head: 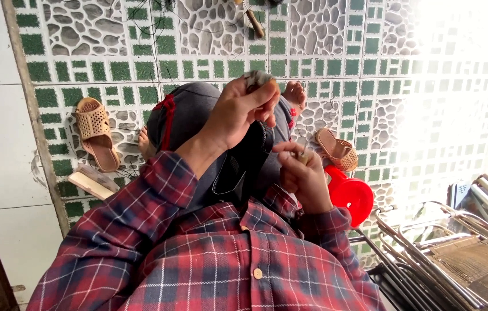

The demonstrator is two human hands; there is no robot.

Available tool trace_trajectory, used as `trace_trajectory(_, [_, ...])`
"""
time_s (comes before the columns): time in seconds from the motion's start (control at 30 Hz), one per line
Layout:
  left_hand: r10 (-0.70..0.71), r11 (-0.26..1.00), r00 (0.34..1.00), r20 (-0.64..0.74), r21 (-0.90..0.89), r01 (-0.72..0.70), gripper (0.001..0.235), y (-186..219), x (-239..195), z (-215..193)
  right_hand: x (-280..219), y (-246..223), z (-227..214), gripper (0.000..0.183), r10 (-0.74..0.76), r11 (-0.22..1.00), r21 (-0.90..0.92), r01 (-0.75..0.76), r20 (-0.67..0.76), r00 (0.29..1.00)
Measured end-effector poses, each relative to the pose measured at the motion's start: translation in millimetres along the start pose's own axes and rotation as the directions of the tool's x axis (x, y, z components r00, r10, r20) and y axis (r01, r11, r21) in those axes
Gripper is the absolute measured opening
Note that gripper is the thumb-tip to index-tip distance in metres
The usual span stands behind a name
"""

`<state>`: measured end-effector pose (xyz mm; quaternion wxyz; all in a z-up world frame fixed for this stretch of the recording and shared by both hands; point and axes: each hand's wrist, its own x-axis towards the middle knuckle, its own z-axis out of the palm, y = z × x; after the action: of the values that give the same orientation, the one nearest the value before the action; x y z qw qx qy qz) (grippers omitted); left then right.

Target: Hand-sewing a black sandal to repair its strap or sole using a needle and thread.

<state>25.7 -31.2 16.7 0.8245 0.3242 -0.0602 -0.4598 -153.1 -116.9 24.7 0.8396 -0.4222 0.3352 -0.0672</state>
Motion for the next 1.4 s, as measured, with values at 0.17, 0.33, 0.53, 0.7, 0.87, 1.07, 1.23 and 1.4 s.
trace_trajectory(0.17, [0.023,0.998,1.000,-0.009,0.055,-0.023,0.014,-3,18,18,-3,-9,-10,0.013,0.053,0.988,-0.150,-0.038,0.102,0.993])
trace_trajectory(0.33, [0.035,0.995,0.997,-0.075,0.092,-0.028,0.018,-20,36,12,2,5,-12,0.018,0.119,0.981,0.136,-0.141,0.158,0.980])
trace_trajectory(0.53, [0.040,0.979,0.987,-0.155,0.204,-0.007,0.038,-24,55,8,1,13,-9,0.016,0.250,0.913,0.293,-0.284,0.148,0.957])
trace_trajectory(0.7, [0.023,0.988,0.956,-0.292,0.154,0.024,0.033,-34,71,0,3,12,-2,0.013,0.257,0.922,0.271,-0.277,0.109,0.960])
trace_trajectory(0.87, [0.019,0.982,0.958,-0.286,0.183,0.035,0.033,-18,65,4,0,1,13,0.011,0.228,0.967,0.117,-0.228,0.011,0.974])
trace_trajectory(1.07, [0.193,0.904,0.971,-0.138,0.409,-0.121,0.040,28,14,12,2,-21,42,0.012,-0.261,0.764,-0.622,0.174,-0.052,0.964])
trace_trajectory(1.23, [0.287,0.603,0.955,-0.078,0.789,-0.117,0.028,40,-71,-12,20,-20,51,0.051,-0.190,0.310,-0.933,0.181,0.126,0.974])
trace_trajectory(1.4, [0.398,0.098,0.876,0.272,0.937,-0.335,0.025,18,-151,-36,5,-5,44,0.054,-0.273,0.282,-0.911,0.300,0.223,0.936])
